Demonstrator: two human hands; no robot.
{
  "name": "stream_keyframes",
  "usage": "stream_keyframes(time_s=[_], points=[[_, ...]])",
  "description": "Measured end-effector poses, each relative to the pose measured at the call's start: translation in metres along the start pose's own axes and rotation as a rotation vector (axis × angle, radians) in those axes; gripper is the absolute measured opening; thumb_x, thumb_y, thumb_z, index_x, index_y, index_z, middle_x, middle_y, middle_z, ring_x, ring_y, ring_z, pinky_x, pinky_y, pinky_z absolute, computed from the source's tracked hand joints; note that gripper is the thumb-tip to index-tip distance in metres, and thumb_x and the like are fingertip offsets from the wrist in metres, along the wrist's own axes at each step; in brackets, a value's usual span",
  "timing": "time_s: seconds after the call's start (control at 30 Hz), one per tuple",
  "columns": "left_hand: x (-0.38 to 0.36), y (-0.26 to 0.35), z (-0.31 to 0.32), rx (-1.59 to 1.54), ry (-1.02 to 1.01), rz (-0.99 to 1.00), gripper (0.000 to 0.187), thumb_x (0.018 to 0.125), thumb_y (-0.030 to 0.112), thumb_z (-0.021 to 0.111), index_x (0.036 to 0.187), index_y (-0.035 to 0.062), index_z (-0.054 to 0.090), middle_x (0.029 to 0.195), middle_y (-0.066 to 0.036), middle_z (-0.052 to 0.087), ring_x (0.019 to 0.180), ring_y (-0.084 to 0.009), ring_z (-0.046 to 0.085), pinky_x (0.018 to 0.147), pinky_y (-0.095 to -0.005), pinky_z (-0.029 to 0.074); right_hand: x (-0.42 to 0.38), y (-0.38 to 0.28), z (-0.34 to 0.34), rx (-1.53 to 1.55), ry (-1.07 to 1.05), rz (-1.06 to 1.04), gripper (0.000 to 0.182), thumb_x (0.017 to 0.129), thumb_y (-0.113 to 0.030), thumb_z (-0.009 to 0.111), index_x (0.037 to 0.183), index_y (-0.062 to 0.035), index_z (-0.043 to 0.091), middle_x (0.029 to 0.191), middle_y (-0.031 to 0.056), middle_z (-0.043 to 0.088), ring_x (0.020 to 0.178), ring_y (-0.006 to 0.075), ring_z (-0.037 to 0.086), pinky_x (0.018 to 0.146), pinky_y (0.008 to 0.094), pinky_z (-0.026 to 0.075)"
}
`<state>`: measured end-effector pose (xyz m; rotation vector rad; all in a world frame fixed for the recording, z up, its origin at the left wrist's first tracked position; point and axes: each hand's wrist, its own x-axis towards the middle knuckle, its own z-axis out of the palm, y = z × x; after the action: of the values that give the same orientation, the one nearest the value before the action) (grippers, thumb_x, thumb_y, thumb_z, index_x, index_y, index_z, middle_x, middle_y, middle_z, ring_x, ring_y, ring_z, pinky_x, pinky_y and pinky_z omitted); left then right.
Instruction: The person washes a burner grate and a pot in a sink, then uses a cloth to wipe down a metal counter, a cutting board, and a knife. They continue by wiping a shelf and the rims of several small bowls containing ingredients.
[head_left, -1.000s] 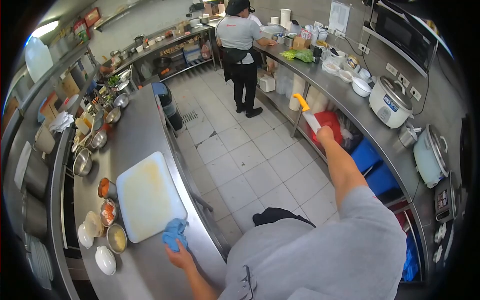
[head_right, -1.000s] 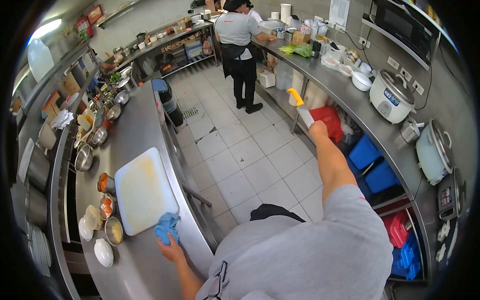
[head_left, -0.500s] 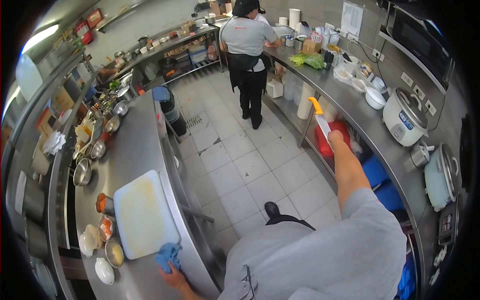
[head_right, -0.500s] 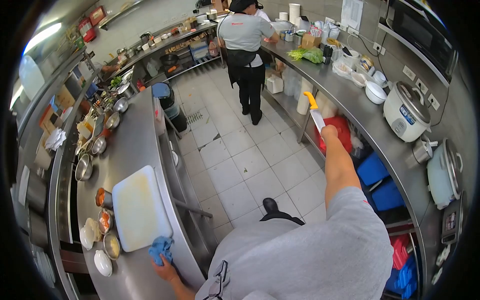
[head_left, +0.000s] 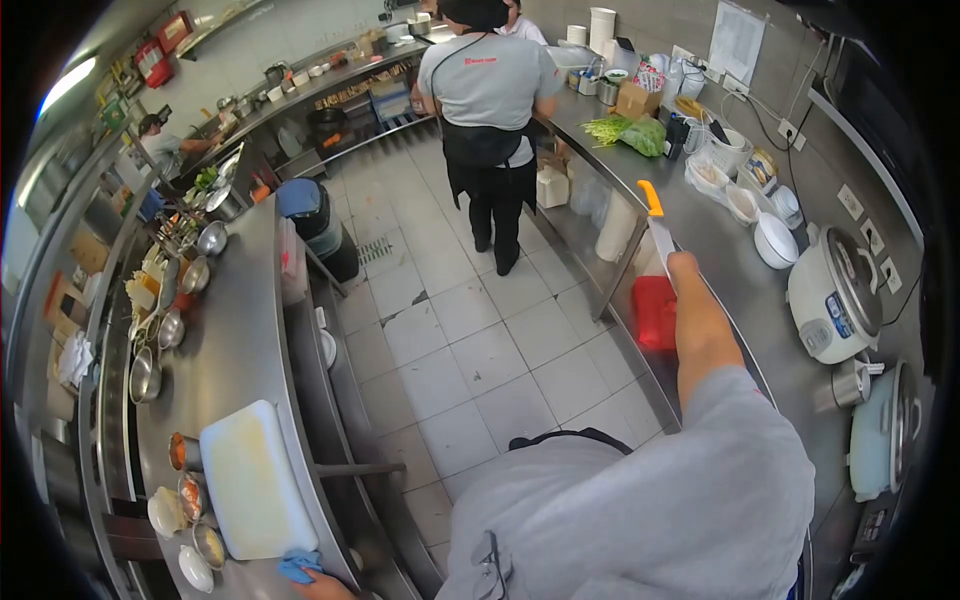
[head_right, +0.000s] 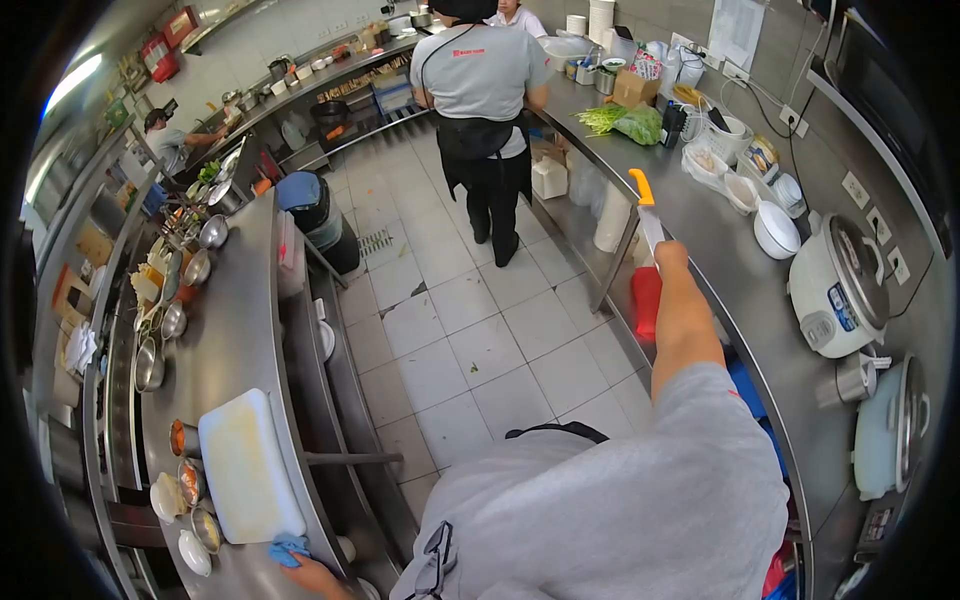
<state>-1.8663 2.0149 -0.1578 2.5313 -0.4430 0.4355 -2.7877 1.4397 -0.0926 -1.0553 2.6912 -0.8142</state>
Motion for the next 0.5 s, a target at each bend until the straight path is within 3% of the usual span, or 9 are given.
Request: stream_keyframes(time_s=[0.1,0.17,0.3,0.5], points=[[-0.035,0.055,-0.002,-0.041,0.132,0.002,0.051,0.103,0.031,0.063,0.136,-0.0073,0.058,0.126,-0.028,0.065,0.118,-0.0469,0.062,0.102,-0.0518,0.049,0.067,0.017,0.021,-0.031,-0.056,0.032,0.038,0.090,-0.025,0.057,0.102,0.0043,0.077,0.106,0.0280,0.074,0.107,0.0428,0.071,0.095,0.0483,0.054],[-0.047,0.052,0.003,-0.112,0.117,0.205,0.050,0.103,0.029,0.064,0.135,-0.0082,0.059,0.125,-0.029,0.065,0.117,-0.0464,0.062,0.101,-0.0522,0.049,0.069,0.006,0.001,-0.062,-0.074,-0.005,0.040,0.091,-0.028,0.058,0.104,0.0045,0.077,0.109,0.0283,0.074,0.109,0.0427,0.071,0.096,0.0480,0.054],[-0.068,0.088,-0.005,-0.147,0.047,0.134,0.048,0.100,0.029,0.066,0.131,-0.0073,0.062,0.123,-0.028,0.066,0.114,-0.0443,0.064,0.098,-0.0507,0.051,0.087,0.005,-0.003,-0.090,-0.039,-0.019,0.041,0.093,-0.034,0.061,0.104,0.0027,0.078,0.112,0.0279,0.073,0.111,0.0429,0.070,0.098,0.0474,0.053],[-0.077,0.045,0.020,0.302,0.290,0.255,0.047,0.097,0.042,0.069,0.116,-0.0016,0.069,0.100,-0.018,0.071,0.090,-0.0374,0.070,0.080,-0.0476,0.058,0.114,0.026,0.000,-0.351,0.000,-0.107,0.035,0.096,-0.030,0.062,0.110,-0.0023,0.077,0.118,0.0243,0.072,0.115,0.0424,0.068,0.100,0.0492,0.054]])
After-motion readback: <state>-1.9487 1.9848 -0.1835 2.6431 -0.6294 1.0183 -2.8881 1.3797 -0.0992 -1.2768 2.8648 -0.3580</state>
